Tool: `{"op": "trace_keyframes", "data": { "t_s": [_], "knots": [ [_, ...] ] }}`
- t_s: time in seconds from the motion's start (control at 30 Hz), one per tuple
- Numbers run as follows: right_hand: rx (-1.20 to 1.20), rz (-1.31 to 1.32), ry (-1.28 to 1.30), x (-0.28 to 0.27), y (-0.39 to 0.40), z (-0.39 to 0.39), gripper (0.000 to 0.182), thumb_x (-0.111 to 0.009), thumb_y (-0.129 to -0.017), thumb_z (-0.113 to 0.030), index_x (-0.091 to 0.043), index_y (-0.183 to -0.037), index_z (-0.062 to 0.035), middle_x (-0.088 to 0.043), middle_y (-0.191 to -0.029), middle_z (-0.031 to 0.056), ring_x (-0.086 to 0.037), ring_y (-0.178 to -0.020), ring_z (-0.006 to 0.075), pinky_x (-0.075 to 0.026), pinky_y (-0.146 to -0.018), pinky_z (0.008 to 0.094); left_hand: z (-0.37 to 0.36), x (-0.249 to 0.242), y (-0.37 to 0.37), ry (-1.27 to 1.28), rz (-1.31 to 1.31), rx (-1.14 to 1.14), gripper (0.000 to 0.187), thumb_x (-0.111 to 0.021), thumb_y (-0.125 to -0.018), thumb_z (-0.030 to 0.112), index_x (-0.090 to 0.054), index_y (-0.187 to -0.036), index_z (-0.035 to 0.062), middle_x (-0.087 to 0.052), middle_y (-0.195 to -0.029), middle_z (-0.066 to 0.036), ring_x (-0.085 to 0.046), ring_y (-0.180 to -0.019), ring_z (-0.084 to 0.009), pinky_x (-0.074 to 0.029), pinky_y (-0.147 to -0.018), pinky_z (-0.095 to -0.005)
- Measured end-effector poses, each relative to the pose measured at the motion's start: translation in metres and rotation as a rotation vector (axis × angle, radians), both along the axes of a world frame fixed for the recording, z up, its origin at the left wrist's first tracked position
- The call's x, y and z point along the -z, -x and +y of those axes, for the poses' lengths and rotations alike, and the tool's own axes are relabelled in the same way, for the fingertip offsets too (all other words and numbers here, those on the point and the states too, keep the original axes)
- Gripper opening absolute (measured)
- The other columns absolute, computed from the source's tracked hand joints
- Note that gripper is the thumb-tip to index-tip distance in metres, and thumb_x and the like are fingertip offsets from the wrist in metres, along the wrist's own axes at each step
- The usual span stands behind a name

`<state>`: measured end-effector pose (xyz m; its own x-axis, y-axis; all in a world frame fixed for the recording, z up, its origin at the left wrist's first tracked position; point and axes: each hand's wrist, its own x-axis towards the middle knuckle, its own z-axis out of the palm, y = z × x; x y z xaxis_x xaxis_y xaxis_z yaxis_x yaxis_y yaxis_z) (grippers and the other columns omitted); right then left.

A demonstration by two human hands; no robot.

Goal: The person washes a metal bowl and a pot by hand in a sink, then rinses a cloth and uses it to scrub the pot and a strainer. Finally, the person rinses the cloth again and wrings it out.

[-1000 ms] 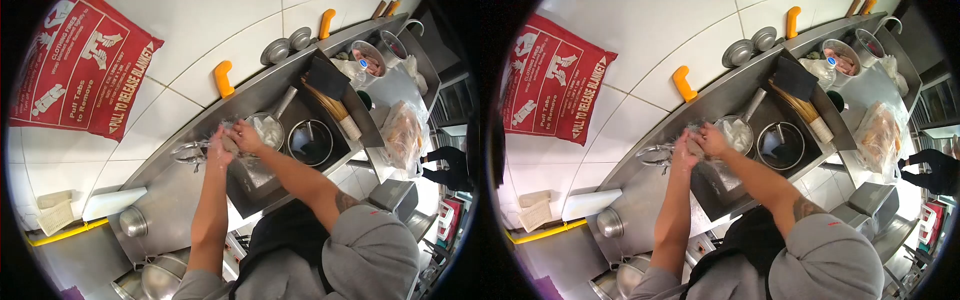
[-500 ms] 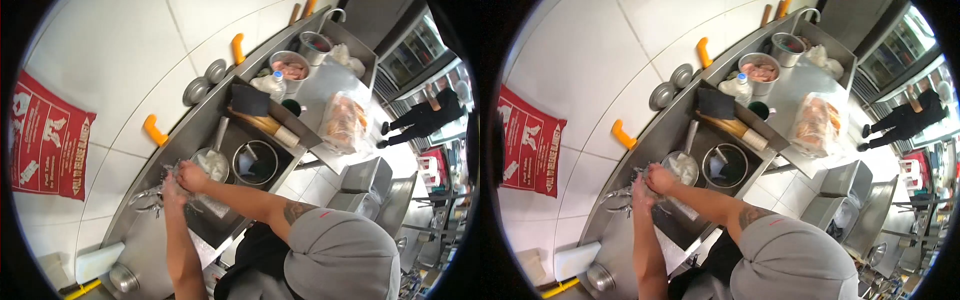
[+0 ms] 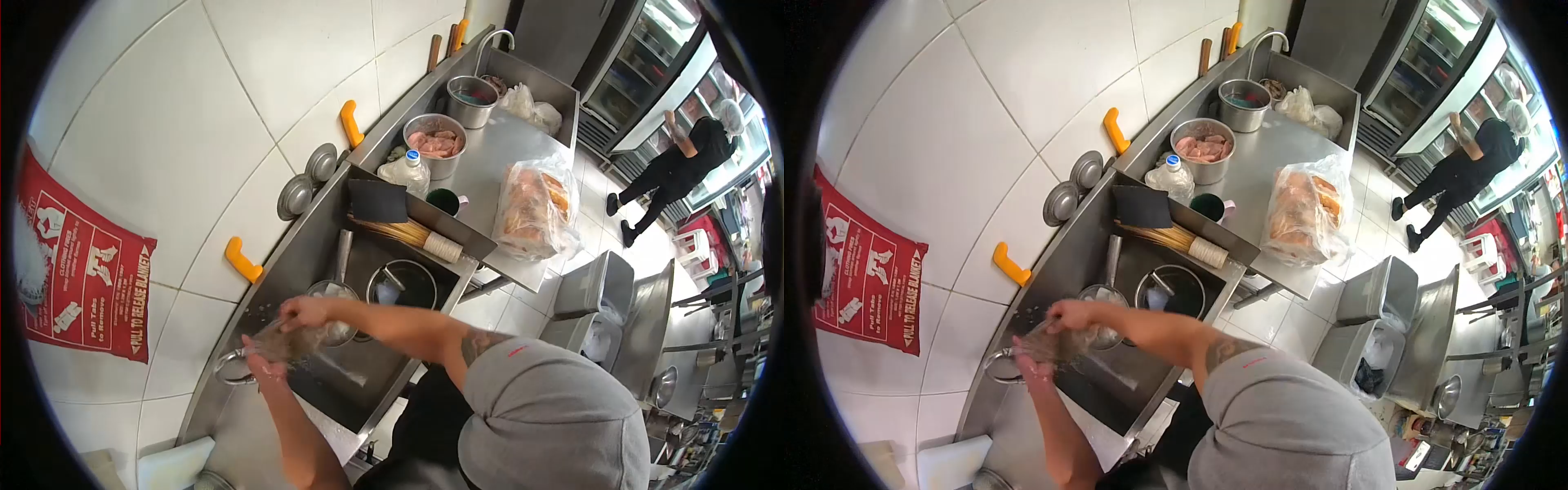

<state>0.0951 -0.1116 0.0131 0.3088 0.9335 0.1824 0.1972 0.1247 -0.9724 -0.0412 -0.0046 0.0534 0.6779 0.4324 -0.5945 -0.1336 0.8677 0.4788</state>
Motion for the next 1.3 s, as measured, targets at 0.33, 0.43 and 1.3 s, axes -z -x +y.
{"op": "trace_keyframes", "data": {
  "t_s": [0.33, 0.43, 1.3],
  "knots": [
    [0.718, -0.598, 0.075, 0.008, 0.031, -0.008, 0.028, -0.062, -0.079, -0.024, -0.065, -0.094, -0.0008, -0.064, -0.103, 0.0174, -0.062, -0.092, 0.0336, -0.047, -0.084, 0.0414, -0.016, -0.006, -0.023, -0.122, 0.307, 0.148, 0.026, -0.058, -0.091, 0.032, -0.056, -0.104, 0.0090, -0.055, -0.098, -0.007, -0.056, -0.092, -0.0232, -0.044, -0.090, -0.0442],
    [-0.002, -0.113, 0.260, 0.005, 0.011, 0.001, 0.027, -0.061, -0.076, -0.021, -0.064, -0.094, -0.0005, -0.065, -0.093, 0.0188, -0.063, -0.086, 0.0359, -0.049, -0.078, 0.0437, 0.003, -0.001, -0.015, -0.368, 0.186, 0.190, 0.029, -0.062, -0.089, 0.027, -0.058, -0.110, 0.0069, -0.058, -0.105, -0.008, -0.056, -0.098, -0.0208, -0.045, -0.088, -0.0413],
    [0.115, -0.142, 0.298, -0.047, -0.015, 0.002, 0.026, -0.063, -0.074, -0.019, -0.062, -0.088, 0.0025, -0.065, -0.094, 0.0195, -0.063, -0.085, 0.0342, -0.050, -0.072, 0.0397, 0.021, 0.002, -0.012, -0.569, 0.187, 0.478, 0.027, -0.067, -0.085, 0.016, -0.062, -0.108, 0.0020, -0.065, -0.100, -0.005, -0.063, -0.089, -0.0181, -0.050, -0.078, -0.0325]
  ]
}}
